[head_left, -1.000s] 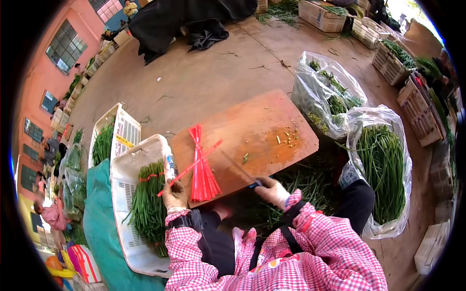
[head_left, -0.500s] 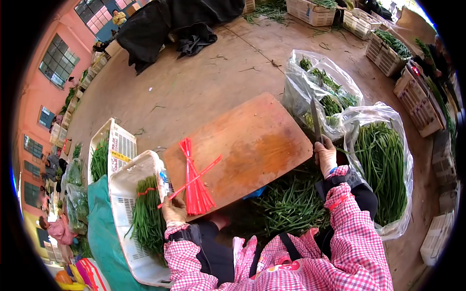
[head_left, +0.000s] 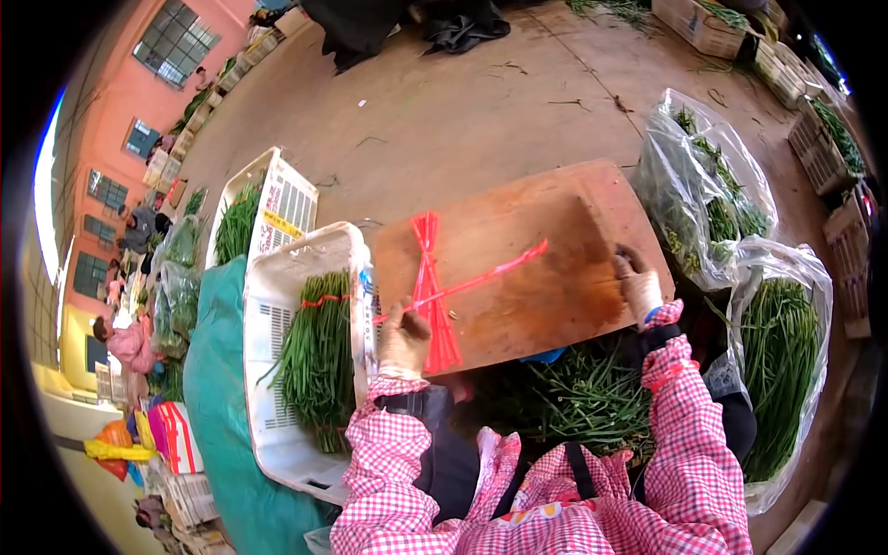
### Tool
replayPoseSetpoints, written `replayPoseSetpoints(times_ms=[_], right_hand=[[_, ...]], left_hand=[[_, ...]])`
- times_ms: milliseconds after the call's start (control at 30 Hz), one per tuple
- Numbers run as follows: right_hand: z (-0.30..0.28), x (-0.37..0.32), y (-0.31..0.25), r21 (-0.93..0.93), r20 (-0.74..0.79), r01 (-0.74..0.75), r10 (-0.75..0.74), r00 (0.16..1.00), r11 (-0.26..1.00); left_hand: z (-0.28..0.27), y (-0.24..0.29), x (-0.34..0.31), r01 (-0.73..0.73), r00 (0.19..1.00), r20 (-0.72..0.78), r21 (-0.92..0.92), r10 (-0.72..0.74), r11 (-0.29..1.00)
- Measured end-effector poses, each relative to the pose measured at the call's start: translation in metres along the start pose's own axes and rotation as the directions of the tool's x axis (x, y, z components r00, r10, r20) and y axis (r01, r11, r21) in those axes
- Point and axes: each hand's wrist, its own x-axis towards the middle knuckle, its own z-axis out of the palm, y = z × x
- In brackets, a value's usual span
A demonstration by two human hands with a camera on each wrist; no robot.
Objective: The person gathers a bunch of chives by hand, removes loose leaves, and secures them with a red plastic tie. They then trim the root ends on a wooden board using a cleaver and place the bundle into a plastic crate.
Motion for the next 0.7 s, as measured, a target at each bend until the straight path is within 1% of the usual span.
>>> replayPoseSetpoints(times_ms=[33,67,100,133,167,200,267,300,333,367,400,433,467,500,533,567,600,633,667,700], right_hand=[[-0.021,0.009,0.015,-0.246,-0.034,0.185,-0.199,0.979,0.951],[-0.033,0.015,0.024,-0.476,-0.017,0.341,-0.397,0.918,0.811],[-0.041,0.003,0.000,-0.624,0.004,0.264,-0.335,0.942,0.735],[-0.050,0.004,-0.007,-0.793,0.050,0.211,-0.283,0.958,0.572],[-0.052,0.001,-0.010,-0.861,0.077,0.217,-0.305,0.949,0.461],[-0.053,-0.005,-0.015,-0.916,0.103,0.215,-0.321,0.942,0.339],[-0.045,-0.025,-0.033,-0.930,0.172,0.297,-0.455,0.874,0.218],[-0.033,-0.032,-0.035,-0.899,0.149,0.331,-0.510,0.847,0.286],[-0.018,-0.045,-0.032,-0.830,0.133,0.382,-0.520,0.844,0.407],[0.002,-0.065,-0.040,-0.687,0.190,0.425,-0.419,0.888,0.589],[0.021,-0.084,-0.048,-0.508,0.244,0.393,-0.310,0.919,0.767],[0.040,-0.103,-0.057,-0.336,0.294,0.294,-0.197,0.935,0.895],[0.057,-0.118,-0.064,-0.129,0.371,0.128,-0.072,0.926,0.983],[0.077,-0.125,-0.062,0.132,0.428,0.021,-0.077,0.901,0.991],[0.103,-0.123,-0.040,0.242,0.320,0.090,-0.167,0.933,0.966],[0.107,-0.120,-0.049,0.181,0.318,0.017,-0.075,0.945,0.983],[0.111,-0.119,-0.059,0.125,0.318,-0.061,0.019,0.948,0.990],[0.117,-0.113,-0.055,-0.023,0.266,0.081,-0.072,0.961,0.996],[0.121,-0.108,-0.051,-0.178,0.233,0.214,-0.170,0.958,0.961],[0.118,-0.105,-0.056,-0.402,0.239,0.408,-0.336,0.911,0.820]], left_hand=[[0.009,-0.005,-0.005,-0.009,0.999,0.038,0.004,0.009,1.000],[0.002,-0.010,0.008,0.030,0.999,0.038,-0.066,-0.028,0.997],[0.007,-0.016,0.004,0.037,0.998,0.061,-0.043,-0.035,0.998],[0.016,-0.023,-0.003,0.046,0.995,0.087,-0.018,-0.045,0.999],[0.024,-0.027,-0.009,0.066,0.991,0.117,0.022,-0.069,0.998],[0.028,-0.029,-0.012,0.084,0.991,0.104,0.016,-0.085,0.996],[0.034,-0.044,-0.015,0.145,0.986,0.084,0.009,-0.145,0.989],[0.028,-0.053,-0.008,0.135,0.983,0.122,0.008,-0.135,0.991],[0.024,-0.060,-0.003,0.156,0.981,0.114,-0.009,-0.154,0.988],[0.020,-0.065,-0.001,0.124,0.960,0.241,0.098,-0.144,0.987],[0.025,-0.071,-0.008,0.072,0.965,0.234,0.192,-0.117,0.979],[0.038,-0.074,-0.021,0.073,0.982,0.148,0.260,-0.115,0.963],[0.041,-0.075,-0.027,0.081,0.960,0.223,0.350,-0.167,0.933],[0.039,-0.079,-0.030,0.060,0.965,0.207,0.423,-0.161,0.904],[0.048,-0.086,-0.045,0.036,0.976,0.177,0.448,-0.128,0.893],[0.044,-0.088,-0.047,0.025,0.968,0.205,0.486,-0.142,0.873],[0.031,-0.087,-0.039,-0.026,0.971,0.212,0.557,-0.112,0.830],[0.035,-0.089,-0.044,-0.152,0.979,0.202,0.655,0.022,0.740],[0.039,-0.089,-0.050,-0.267,0.964,0.212,0.736,0.164,0.622],[0.033,-0.088,-0.041,-0.348,0.937,0.277,0.753,0.211,0.558]])
